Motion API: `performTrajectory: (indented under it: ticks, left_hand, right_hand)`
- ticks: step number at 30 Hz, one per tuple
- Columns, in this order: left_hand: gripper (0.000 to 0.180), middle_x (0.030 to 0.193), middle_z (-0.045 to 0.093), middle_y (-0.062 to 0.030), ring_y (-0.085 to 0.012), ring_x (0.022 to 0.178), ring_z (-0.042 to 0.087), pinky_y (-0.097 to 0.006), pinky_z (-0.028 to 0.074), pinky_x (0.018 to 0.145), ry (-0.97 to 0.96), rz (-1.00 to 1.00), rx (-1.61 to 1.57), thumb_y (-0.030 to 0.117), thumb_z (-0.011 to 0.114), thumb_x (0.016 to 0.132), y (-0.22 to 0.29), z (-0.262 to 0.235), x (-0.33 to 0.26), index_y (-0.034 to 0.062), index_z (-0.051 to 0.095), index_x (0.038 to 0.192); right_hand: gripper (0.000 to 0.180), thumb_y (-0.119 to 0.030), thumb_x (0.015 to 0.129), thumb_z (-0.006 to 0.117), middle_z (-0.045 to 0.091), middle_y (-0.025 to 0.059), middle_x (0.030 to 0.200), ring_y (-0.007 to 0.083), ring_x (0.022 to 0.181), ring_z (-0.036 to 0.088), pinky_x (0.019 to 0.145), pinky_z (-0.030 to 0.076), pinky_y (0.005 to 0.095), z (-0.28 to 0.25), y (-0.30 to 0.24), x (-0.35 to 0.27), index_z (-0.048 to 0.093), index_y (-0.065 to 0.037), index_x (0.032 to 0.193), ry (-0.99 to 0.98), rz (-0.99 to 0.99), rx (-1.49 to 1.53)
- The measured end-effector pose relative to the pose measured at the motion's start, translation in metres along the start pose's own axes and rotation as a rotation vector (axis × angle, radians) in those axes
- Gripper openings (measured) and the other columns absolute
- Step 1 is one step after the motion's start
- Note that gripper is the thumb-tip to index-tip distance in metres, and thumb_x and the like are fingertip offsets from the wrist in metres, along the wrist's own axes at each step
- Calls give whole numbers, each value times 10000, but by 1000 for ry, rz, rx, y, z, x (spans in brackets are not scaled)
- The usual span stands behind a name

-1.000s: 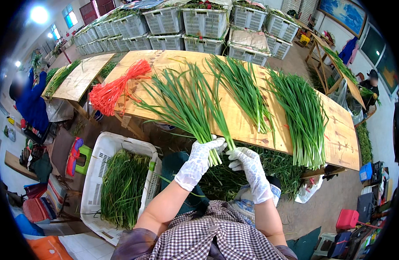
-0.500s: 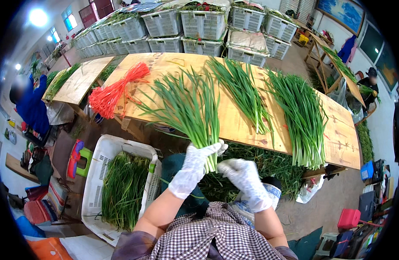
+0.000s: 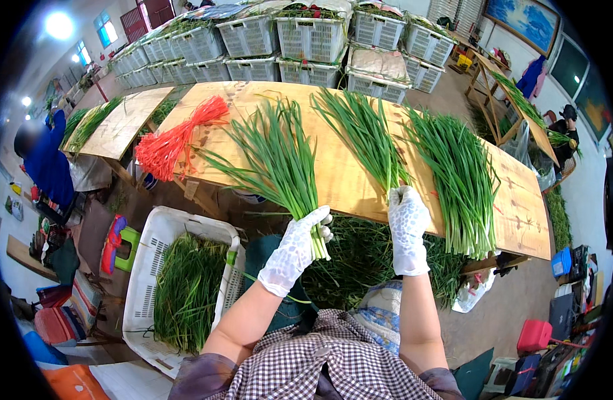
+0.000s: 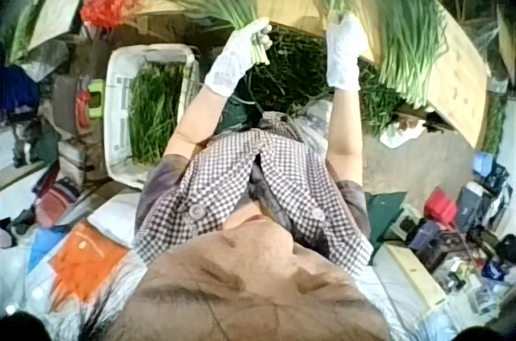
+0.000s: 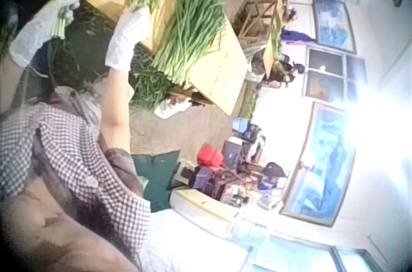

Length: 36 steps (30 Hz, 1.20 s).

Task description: The person gathers green stalks into bunches, aligns them, and secures each bundle with a red tie in a large processing facility.

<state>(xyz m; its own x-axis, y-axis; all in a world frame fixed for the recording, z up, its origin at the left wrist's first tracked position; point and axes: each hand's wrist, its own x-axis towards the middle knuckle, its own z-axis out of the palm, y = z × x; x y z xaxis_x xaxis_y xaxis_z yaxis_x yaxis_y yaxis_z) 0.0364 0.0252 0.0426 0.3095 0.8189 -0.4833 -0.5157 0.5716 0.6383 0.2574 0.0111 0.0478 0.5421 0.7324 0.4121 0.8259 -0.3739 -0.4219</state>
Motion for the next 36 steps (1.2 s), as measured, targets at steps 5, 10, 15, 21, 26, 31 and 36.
performTrajectory:
  ticks: [5,10,15,21,26,31,36]
  left_hand:
    - [131,784,647,-25,-102,556,564,-276,539,568,-10,-2,18,149,711,864,-3,8,-3,76,629,936]
    - [140,867,688,-62,-102,562,592,-260,535,553,-65,23,-5,104,693,872,1,-5,1,44,633,984]
    - [195,780,684,-55,-105,544,611,-238,503,481,-20,34,208,107,741,829,-6,4,7,20,662,985]
    - [223,733,649,-49,-119,552,593,-246,475,472,24,35,193,56,757,791,-10,-10,10,18,646,981]
    - [166,730,648,-43,-115,535,577,-237,481,480,-50,99,220,28,750,792,-16,-10,10,11,654,926]
    - [162,709,632,-31,-109,517,566,-238,484,463,13,173,224,16,769,769,-11,-12,16,14,655,883]
    - [173,716,627,-27,-99,505,547,-235,472,447,115,184,154,16,778,770,11,-18,19,35,633,861]
  right_hand:
    - [299,-355,840,685,696,142,774,305,740,685,669,539,394,7,-4,11,681,-56,824,-116,37,-151]
    - [243,-266,844,711,701,47,759,99,580,624,550,491,239,-26,-17,-10,719,-38,928,-544,440,913]
    - [314,-144,857,709,722,55,897,88,646,641,593,518,231,-18,-34,-93,670,-9,1138,-757,415,1091]
    - [335,-106,842,737,711,79,922,111,731,652,674,532,231,-18,-42,-104,653,49,1127,-792,468,1158]
    - [282,-91,830,747,710,92,912,130,746,664,701,536,228,-2,-33,-97,666,57,1056,-734,475,1198]
    - [212,-106,847,726,709,108,892,147,784,672,718,533,254,-5,-38,-111,683,33,1002,-447,503,1403]
    - [277,-326,835,638,705,147,921,340,867,673,787,533,434,-17,8,-112,726,-92,956,-1129,-229,-73]
